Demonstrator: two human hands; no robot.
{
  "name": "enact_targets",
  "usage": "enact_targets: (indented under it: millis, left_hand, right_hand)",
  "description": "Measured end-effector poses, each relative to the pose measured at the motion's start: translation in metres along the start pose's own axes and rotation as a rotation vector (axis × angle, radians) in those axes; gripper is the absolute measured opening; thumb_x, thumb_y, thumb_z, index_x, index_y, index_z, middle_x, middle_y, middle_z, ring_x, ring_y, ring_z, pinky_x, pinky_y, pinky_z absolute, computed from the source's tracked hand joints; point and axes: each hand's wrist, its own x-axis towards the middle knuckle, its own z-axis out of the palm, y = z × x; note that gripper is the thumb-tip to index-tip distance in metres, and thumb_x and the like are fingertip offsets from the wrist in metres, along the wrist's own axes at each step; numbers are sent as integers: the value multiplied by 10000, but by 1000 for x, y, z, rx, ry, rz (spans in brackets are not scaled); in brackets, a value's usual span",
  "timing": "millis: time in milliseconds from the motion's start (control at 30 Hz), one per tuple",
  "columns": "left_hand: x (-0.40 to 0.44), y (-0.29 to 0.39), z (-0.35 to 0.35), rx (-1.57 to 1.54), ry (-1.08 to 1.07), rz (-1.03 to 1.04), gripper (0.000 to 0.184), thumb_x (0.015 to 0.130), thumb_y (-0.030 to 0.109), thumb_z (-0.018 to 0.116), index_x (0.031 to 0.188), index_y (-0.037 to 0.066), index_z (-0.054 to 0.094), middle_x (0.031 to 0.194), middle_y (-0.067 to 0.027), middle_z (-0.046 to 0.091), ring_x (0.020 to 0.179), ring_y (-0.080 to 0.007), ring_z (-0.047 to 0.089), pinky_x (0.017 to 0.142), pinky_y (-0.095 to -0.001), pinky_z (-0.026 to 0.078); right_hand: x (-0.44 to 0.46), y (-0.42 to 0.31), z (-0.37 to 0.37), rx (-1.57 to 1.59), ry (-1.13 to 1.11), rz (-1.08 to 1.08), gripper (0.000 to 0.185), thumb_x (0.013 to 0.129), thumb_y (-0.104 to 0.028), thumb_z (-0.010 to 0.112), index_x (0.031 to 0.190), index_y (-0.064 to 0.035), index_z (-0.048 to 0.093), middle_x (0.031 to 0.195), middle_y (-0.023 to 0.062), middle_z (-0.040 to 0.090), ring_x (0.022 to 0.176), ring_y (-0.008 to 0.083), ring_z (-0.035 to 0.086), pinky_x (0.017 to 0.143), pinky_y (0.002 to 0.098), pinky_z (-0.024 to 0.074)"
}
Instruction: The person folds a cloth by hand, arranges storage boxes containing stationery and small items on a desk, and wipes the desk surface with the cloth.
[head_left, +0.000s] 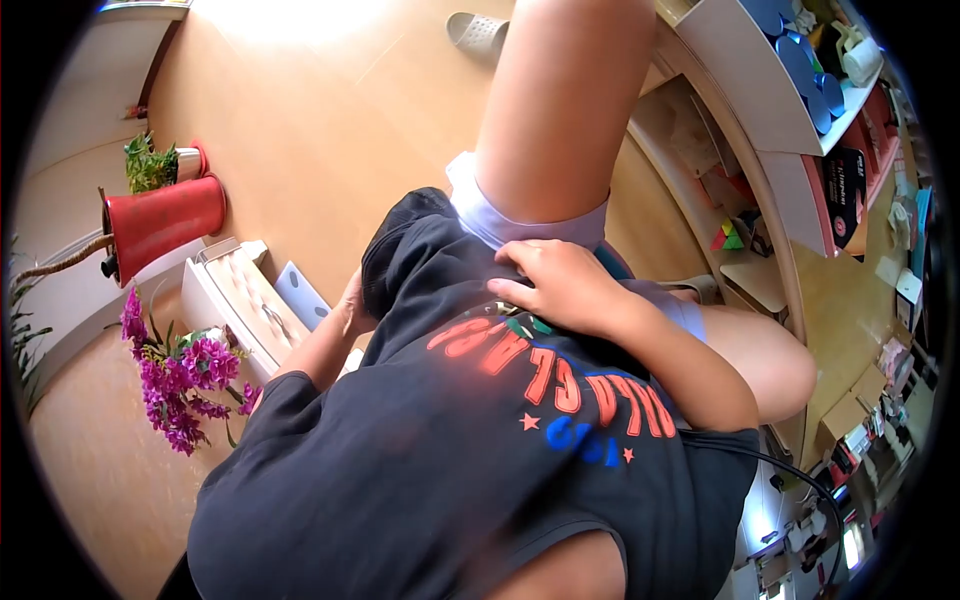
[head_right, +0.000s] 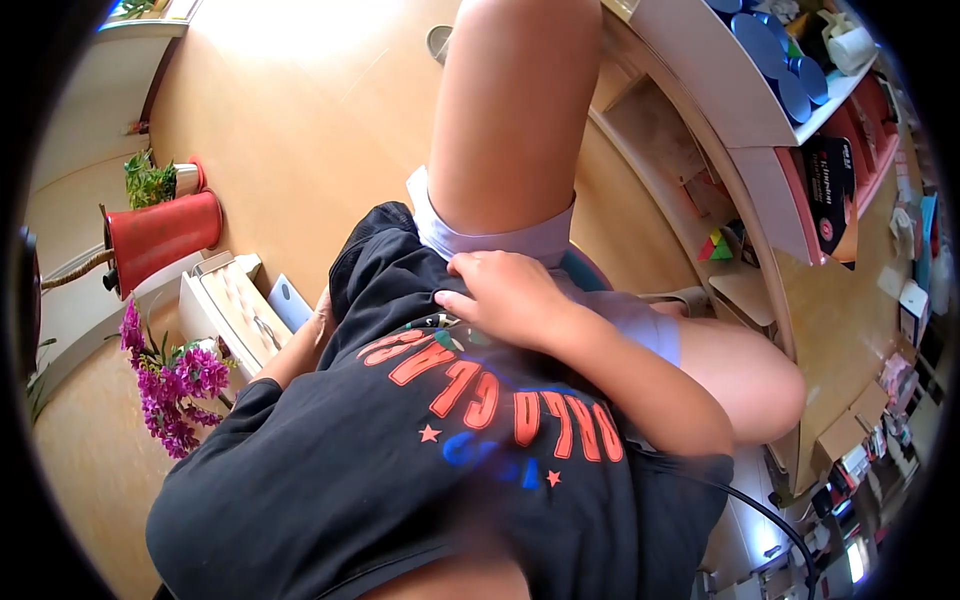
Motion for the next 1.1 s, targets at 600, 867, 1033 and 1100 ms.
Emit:
enact_targets:
  millis: [600, 867, 1033, 1100]
  left_hand:
    - [-32, 43, 99, 313, -100, 472, 579, 852, 188, 822, 1254, 89, 418, 1105, -99, 599, 962, -144, 644, 811, -273, 553]
    - [-46, 53, 146, 605, -223, 622, 592, 823, 171, 868, 1223, 65, 445, 1056, -79, 568, 967, -133, 590, 813, -264, 508]
    - [-45, 49, 144, 641, -223, 646, 644, 804, 192, 888, 1258, 70, 447, 1090, -78, 561, 1019, -149, 571, 876, -284, 496]
    - [-42, 46, 139, 714, -224, 681, 666, 801, 198, 894, 1277, 72, 446, 1113, -79, 556, 1050, -154, 559, 909, -293, 485]
  right_hand:
    - [-104, -8, -70, 386, -49, 635, 370, 1023, -359, 622, 996, 7, 671, 685, 54, 555, 656, 114, 467, 621, 320, 421]
    - [-108, -17, -61, -63, 205, 612, 289, 1009, -285, 603, 1050, -9, 679, 870, 223, 689, 845, 424, 660, 773, 462, 513]
    - [-74, -14, -51, -76, 578, 157, 231, 952, -158, 691, 1121, -3, 665, 1068, 166, 649, 1005, 353, 641, 877, 422, 511]
    - [-57, -17, -52, -56, 613, 83, 274, 947, -171, 706, 1169, -16, 659, 1123, 165, 634, 1044, 348, 633, 906, 417, 508]
